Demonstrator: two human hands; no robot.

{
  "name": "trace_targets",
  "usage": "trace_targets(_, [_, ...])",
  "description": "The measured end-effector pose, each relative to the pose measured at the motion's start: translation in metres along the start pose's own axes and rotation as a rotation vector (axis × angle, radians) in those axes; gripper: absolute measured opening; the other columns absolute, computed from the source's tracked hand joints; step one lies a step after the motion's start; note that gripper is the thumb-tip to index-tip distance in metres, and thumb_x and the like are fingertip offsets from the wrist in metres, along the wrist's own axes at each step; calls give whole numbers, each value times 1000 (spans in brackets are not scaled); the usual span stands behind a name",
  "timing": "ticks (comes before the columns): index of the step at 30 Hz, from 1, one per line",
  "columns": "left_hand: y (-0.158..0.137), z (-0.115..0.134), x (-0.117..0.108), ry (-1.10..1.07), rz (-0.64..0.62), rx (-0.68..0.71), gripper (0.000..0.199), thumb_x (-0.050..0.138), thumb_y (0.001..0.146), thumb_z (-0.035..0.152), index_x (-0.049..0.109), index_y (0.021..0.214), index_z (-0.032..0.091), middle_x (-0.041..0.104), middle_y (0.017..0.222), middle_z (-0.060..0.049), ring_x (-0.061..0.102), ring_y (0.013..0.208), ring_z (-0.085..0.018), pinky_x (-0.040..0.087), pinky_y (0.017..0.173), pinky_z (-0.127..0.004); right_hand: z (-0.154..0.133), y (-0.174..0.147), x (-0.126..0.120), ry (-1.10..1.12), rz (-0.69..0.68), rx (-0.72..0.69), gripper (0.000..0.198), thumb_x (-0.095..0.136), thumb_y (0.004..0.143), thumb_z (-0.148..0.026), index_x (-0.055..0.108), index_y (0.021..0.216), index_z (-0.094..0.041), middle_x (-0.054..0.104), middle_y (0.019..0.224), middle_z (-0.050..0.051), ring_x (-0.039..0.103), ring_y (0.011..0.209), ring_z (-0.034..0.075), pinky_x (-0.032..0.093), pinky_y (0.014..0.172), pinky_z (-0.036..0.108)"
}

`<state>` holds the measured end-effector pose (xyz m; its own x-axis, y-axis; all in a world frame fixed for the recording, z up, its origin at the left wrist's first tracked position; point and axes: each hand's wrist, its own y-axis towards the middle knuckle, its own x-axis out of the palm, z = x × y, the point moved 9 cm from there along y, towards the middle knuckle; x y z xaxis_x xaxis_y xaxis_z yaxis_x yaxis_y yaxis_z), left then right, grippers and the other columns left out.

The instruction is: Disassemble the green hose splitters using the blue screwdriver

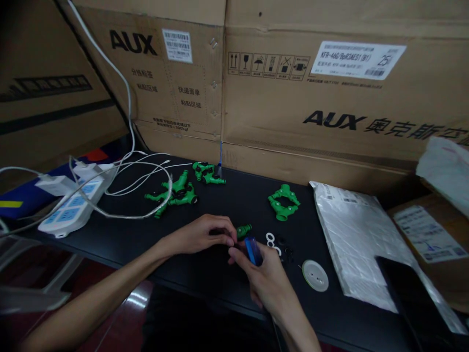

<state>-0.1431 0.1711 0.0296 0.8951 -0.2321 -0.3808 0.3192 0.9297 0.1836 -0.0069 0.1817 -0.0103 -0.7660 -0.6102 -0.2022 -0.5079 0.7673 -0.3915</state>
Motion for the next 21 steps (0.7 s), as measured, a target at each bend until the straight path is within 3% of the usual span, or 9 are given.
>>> trace_targets(5, [-22,13,17,291,7,-8,13,55,105,26,65,105,17,69,103,-5,68,91,-17,51,82,-25,5,-8,4,-138,53,-44,39,73,81,-55,66,92,-18,66,69,1,34,30,7,24,27,25])
trace_targets(9, [-31,20,34,725,78,38,23,44,109,27,61,106,12,66,104,-11,67,95,-24,55,87,-36,-3,-9,8,-256,92,-172,26,72,80,-44,60,78,-21,62,66,-1,51,48,13,43,47,27])
trace_targets(11, [-35,19,41,868,116,34,24,41,109,23,61,103,11,66,100,-11,67,93,-26,56,87,-41,-5,-10,10,-316,118,-226,21,70,81,-39,57,77,-23,60,66,-2,56,57,15,47,57,27])
trace_targets(15, [-56,12,33,815,243,-97,20,46,108,28,60,99,17,66,96,-6,67,87,-23,57,83,-38,1,-13,10,-423,167,-276,17,67,85,-39,62,80,-23,62,65,-2,59,58,18,46,60,29])
trace_targets(18, [-87,-1,23,658,334,-207,10,61,102,28,59,97,19,65,94,-1,67,84,-19,56,75,-31,11,-15,11,-456,197,-305,22,62,89,-41,73,92,-22,76,86,6,73,78,25,53,73,33])
trace_targets(21, [-111,-9,18,598,419,-228,7,66,98,17,60,101,20,67,95,0,67,84,-18,54,74,-29,20,-17,10,-493,262,-322,34,56,93,-41,76,110,-19,77,103,13,75,96,32,55,86,42])
